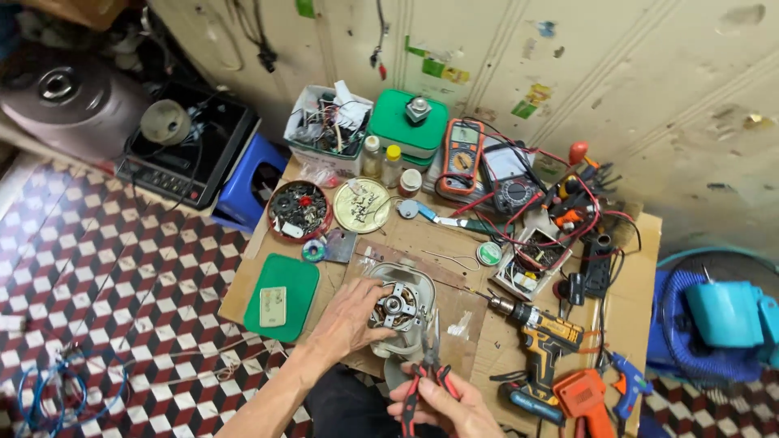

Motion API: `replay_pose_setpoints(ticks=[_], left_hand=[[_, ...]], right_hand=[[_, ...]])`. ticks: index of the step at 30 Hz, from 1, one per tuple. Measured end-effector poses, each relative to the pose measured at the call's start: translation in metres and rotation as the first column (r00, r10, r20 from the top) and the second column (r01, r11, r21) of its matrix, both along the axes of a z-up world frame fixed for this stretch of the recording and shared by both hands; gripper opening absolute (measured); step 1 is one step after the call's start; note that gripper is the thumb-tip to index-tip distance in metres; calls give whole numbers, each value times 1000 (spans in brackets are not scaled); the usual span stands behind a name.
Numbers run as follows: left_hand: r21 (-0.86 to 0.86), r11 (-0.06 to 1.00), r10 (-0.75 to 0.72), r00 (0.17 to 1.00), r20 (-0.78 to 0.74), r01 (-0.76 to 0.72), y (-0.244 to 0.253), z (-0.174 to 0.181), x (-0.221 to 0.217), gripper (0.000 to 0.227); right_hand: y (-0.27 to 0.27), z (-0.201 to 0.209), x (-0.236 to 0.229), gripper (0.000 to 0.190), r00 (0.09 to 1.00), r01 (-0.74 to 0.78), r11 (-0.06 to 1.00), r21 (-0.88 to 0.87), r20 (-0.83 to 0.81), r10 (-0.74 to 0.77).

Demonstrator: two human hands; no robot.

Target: The person repairs a blender motor assembly at a cluttered workbench. They hold the motor housing, work on the motor with pliers, wipe parts with a tissue, spray the assembly from an aerosol can, and reposition the housing while continuing to work on the motor with pliers.

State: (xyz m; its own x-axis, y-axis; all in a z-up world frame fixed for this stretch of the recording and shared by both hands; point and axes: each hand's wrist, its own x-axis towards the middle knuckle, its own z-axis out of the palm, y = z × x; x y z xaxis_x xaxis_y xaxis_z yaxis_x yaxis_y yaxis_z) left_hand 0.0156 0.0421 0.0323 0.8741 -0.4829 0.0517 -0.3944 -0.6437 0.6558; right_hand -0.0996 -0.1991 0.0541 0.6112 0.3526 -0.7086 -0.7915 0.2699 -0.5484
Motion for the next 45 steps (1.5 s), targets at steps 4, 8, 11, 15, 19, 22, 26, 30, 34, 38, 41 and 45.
replay_pose_setpoints(ticks=[4, 8, 11, 15, 19, 22, 26, 30, 34, 38, 41, 45], left_hand=[[-68, 990, -115, 989, 90, 121, 2, -14, 7, 75], [-139, 981, -128, 991, 49, 134, 8, -40, 8, 79], [-205, 962, -171, 983, 59, 180, 13, -30, 20, 76], [-298, 922, -234, 969, 77, 246, 17, -32, 26, 68], [-308, 911, -272, 961, 48, 273, 17, -21, 31, 74], [-375, 886, -239, 962, 133, 272, 20, -6, 29, 77], [-340, 903, -234, 964, 126, 263, 19, -20, 30, 89], [-305, 906, -291, 955, 55, 294, 19, -24, 34, 87], [-374, 889, -322, 941, -101, 264, 39, -60, 30, 74], [-421, 899, -9, 956, -295, -121, 50, -83, 16, 75], [-445, 799, -115, 624, -773, -404, 41, -79, 28, 78], [-227, 853, -190, 127, -974, -471, 32, -13, 44, 70]], right_hand=[[63, -21, -20, 56, 984, 171, 977, 124, 24, -175], [136, -5, -9, 53, 906, 418, 896, 154, 2, -423], [175, 12, 15, 48, 788, 608, 779, 153, 11, -616], [204, 24, 31, 42, 569, 805, 569, 168, 52, -821], [218, 25, 40, 37, 456, 860, 456, 230, 54, -888], [225, 33, 48, 33, 370, 877, 377, 297, 80, -925], [228, 34, 51, 33, 381, 901, 374, 221, 10, -924], [222, 9, 46, 36, 412, 860, 413, 299, 71, -909], [219, 13, 44, 35, 396, 846, 394, 358, 72, -916], [222, 17, 43, 34, 391, 868, 366, 335, -6, -920], [228, 29, 55, 32, 362, 901, 343, 267, -22, -932], [227, 30, 55, 36, 353, 886, 283, 367, -141, -925]])
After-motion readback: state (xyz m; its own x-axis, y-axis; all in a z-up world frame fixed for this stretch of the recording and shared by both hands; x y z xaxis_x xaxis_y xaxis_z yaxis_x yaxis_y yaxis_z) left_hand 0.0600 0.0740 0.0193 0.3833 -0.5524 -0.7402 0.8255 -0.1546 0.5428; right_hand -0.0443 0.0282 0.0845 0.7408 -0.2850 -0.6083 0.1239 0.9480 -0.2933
